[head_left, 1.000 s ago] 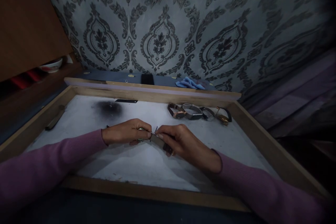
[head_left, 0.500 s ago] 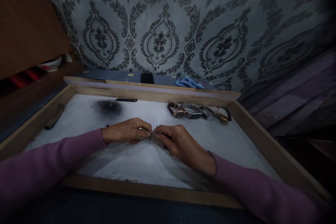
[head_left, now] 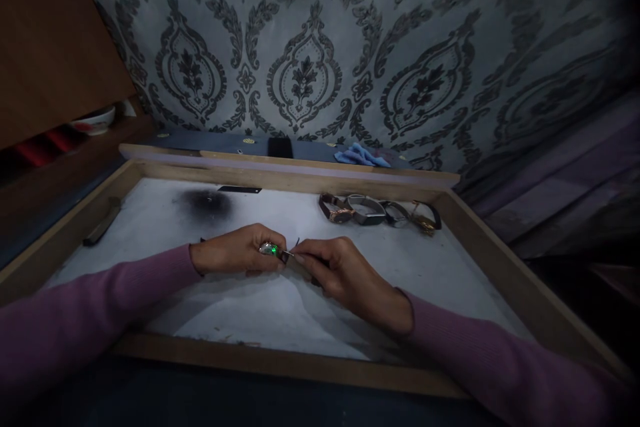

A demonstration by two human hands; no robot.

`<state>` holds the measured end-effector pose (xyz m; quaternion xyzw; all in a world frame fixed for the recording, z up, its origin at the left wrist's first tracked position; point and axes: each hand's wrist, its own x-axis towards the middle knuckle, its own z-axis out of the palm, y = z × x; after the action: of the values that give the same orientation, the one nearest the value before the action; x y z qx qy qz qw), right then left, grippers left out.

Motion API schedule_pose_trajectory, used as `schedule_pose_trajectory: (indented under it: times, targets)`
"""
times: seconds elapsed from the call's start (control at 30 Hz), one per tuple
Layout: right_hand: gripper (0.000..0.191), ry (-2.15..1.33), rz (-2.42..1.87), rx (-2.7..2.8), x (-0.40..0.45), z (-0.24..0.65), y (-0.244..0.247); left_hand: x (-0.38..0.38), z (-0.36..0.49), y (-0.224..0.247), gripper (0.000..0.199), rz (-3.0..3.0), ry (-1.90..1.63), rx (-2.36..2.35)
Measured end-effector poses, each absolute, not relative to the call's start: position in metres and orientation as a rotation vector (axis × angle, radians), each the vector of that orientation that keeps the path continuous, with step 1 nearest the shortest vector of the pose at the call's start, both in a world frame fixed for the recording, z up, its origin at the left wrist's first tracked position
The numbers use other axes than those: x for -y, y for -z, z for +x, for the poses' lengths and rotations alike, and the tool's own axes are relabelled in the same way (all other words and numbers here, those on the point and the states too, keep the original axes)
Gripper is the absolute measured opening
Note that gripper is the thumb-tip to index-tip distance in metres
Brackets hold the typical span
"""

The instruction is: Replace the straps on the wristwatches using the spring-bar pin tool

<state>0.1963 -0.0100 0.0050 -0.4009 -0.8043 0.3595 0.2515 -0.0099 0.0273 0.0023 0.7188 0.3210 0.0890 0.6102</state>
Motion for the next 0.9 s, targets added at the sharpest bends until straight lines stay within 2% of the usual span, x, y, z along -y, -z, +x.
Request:
schedule_pose_trajectory:
  times: [0.9]
  targets:
    - [0.025,-1.015,-1.07,2.22,0.0098,0.1984,-0.002,-0.0266,-0.0107,-0.0095,0.017,1.662,-0.137,-0.757]
